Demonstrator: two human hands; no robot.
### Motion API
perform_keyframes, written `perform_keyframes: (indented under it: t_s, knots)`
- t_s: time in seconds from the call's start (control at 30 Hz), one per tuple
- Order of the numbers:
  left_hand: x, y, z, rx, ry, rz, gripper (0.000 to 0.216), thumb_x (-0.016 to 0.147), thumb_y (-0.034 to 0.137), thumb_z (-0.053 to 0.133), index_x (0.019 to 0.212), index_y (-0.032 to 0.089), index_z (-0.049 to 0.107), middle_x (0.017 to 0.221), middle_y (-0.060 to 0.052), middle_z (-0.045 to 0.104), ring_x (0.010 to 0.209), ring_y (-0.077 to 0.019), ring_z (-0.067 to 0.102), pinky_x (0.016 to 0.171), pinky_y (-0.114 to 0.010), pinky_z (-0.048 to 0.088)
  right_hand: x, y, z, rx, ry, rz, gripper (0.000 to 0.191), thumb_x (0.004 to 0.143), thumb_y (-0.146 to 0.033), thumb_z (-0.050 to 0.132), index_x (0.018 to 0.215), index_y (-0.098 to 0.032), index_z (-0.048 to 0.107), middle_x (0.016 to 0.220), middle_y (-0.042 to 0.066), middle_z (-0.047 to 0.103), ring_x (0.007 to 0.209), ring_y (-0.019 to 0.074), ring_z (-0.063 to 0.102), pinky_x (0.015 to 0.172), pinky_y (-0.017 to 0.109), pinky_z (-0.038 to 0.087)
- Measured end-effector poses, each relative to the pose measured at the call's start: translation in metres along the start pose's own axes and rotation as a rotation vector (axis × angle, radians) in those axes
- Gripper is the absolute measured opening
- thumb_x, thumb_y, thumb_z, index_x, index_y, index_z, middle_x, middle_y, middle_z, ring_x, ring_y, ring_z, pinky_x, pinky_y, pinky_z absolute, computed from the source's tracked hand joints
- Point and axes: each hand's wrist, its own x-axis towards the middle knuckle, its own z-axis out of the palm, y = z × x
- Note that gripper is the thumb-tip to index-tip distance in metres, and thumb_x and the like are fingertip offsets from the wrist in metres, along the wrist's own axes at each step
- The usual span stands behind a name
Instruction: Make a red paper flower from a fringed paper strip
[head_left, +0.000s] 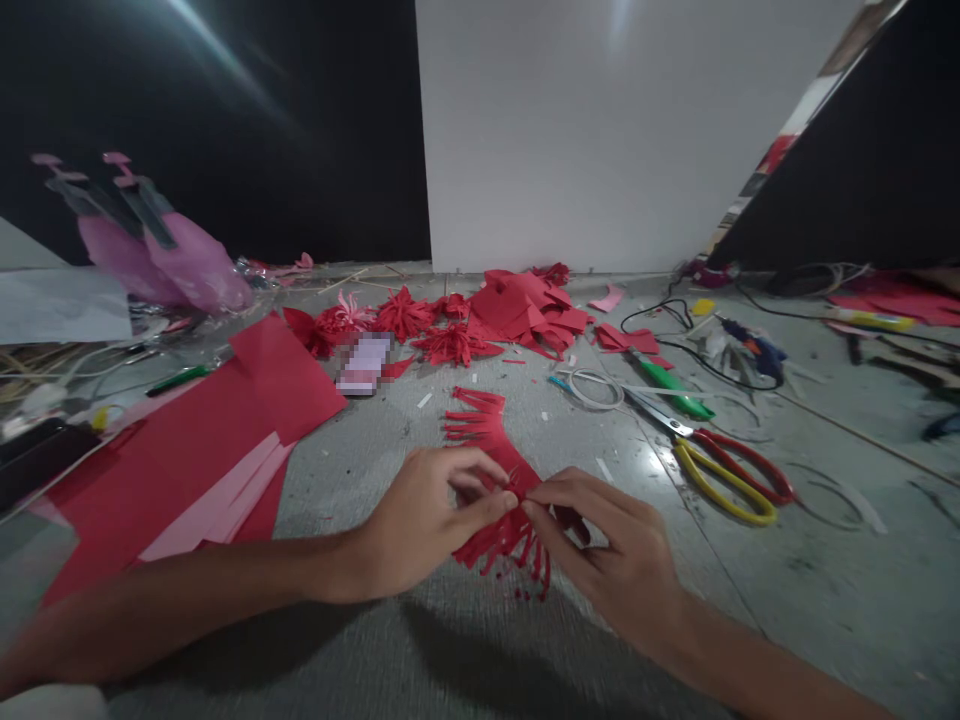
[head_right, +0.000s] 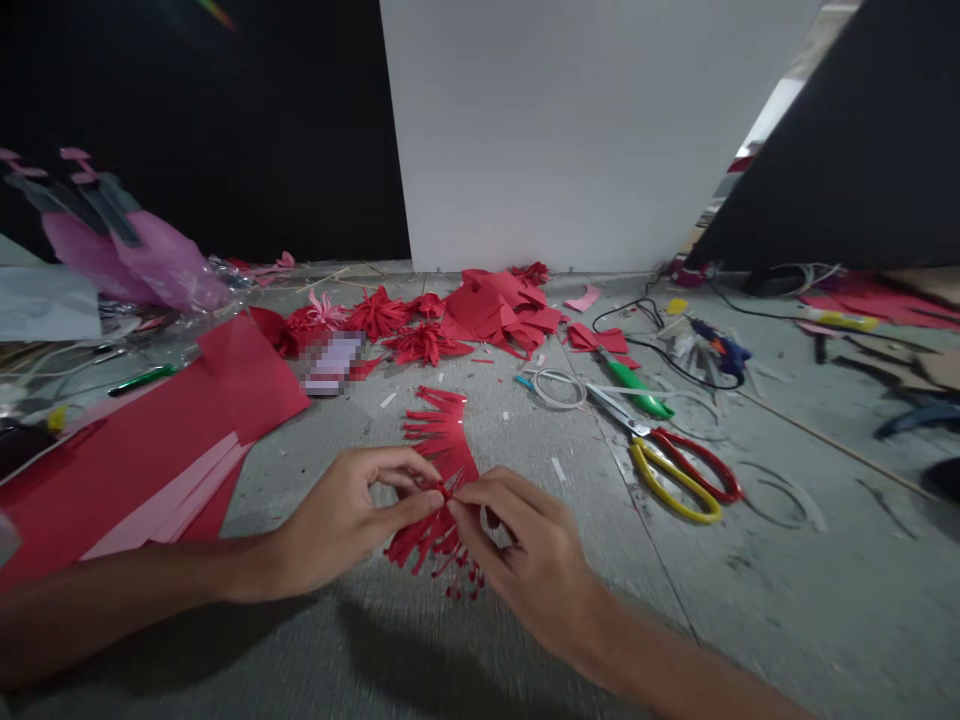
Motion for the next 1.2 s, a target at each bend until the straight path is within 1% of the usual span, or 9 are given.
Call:
perform_keyframes:
  t_s: [0.1,0.33,0.53,0.67,0.8,0.9,1.03,1.1,1.2]
  knots:
    - [-0.001,0.000,0.002,0.020,0.018,0.030,0.015,0.088,0.030,0.066,0.095,0.018,0.070,0.087,0.001,0.073,0.081,-0.0139,0.069,0.074,-0.022,0.049,-0.001,0.001,-0.001,-0.010,0.005,-0.027,0.015,0.089,-0.008,0.060,0.097,-0.019,0.064,0.080,0.001,0.062,0.065,0.0096,0.057,0.059,0.022,0.048]
    - [-0.003,0.001,0.002,0.107,0.013,0.089,0.013,0.091,0.025,0.061,0.093,0.019,0.073,0.083,0.003,0.074,0.077,-0.0117,0.067,0.072,-0.020,0.048,-0.003,0.001,0.000,-0.057,0.014,-0.051,0.016,0.089,-0.007,0.060,0.099,-0.019,0.064,0.082,0.002,0.063,0.067,0.0104,0.058,0.062,0.024,0.052]
    - [-0.004,-0.002,0.002,0.163,0.010,0.084,0.015,0.092,0.028,0.061,0.095,0.022,0.074,0.088,0.004,0.075,0.081,-0.0124,0.069,0.075,-0.022,0.048,-0.002,0.002,0.002,-0.084,0.034,-0.070,0.018,0.089,-0.006,0.060,0.099,-0.019,0.064,0.084,0.003,0.064,0.071,0.0121,0.062,0.066,0.026,0.056]
    - [-0.004,-0.003,0.004,0.163,0.033,0.135,0.015,0.092,0.027,0.062,0.095,0.021,0.075,0.093,0.001,0.075,0.086,-0.0136,0.069,0.081,-0.024,0.048,-0.003,0.004,0.002,-0.076,0.034,-0.060,0.020,0.089,-0.008,0.060,0.102,-0.022,0.064,0.086,0.003,0.065,0.070,0.0148,0.064,0.064,0.029,0.058]
    - [-0.003,-0.002,0.004,0.145,0.021,0.180,0.016,0.093,0.026,0.061,0.096,0.020,0.076,0.095,-0.001,0.075,0.089,-0.0149,0.068,0.085,-0.026,0.048,-0.005,0.006,0.006,-0.076,0.063,-0.049,0.024,0.088,-0.010,0.062,0.104,-0.026,0.065,0.086,0.003,0.066,0.070,0.0174,0.065,0.062,0.032,0.059]
    - [-0.003,-0.002,0.004,0.115,0.024,0.156,0.016,0.093,0.027,0.062,0.096,0.019,0.076,0.094,-0.002,0.075,0.088,-0.0153,0.068,0.084,-0.027,0.049,-0.006,0.008,0.008,-0.068,0.088,-0.044,0.027,0.088,-0.011,0.062,0.107,-0.029,0.065,0.087,0.003,0.067,0.070,0.0185,0.066,0.060,0.034,0.059]
    - [-0.003,-0.004,0.004,0.023,0.045,0.074,0.016,0.091,0.029,0.064,0.099,0.019,0.075,0.096,-0.001,0.075,0.090,-0.0159,0.069,0.083,-0.026,0.050,-0.006,0.009,0.009,-0.077,0.121,-0.043,0.034,0.088,-0.013,0.063,0.117,-0.031,0.062,0.088,0.002,0.068,0.068,0.0195,0.066,0.059,0.035,0.060]
    - [-0.002,-0.007,0.004,-0.067,0.038,0.027,0.018,0.089,0.029,0.066,0.102,0.019,0.074,0.098,-0.002,0.075,0.090,-0.0164,0.069,0.082,-0.025,0.052,-0.006,0.009,0.009,-0.090,0.112,-0.047,0.032,0.088,-0.013,0.062,0.115,-0.031,0.063,0.088,0.002,0.068,0.071,0.0199,0.066,0.062,0.036,0.060]
    - [0.001,-0.010,0.006,-0.180,0.009,-0.027,0.017,0.086,0.027,0.068,0.099,0.017,0.074,0.096,-0.003,0.075,0.088,-0.0171,0.069,0.081,-0.026,0.053,-0.006,0.009,0.008,-0.105,0.089,-0.053,0.028,0.089,-0.010,0.059,0.109,-0.029,0.064,0.088,0.002,0.067,0.075,0.0198,0.066,0.064,0.035,0.060]
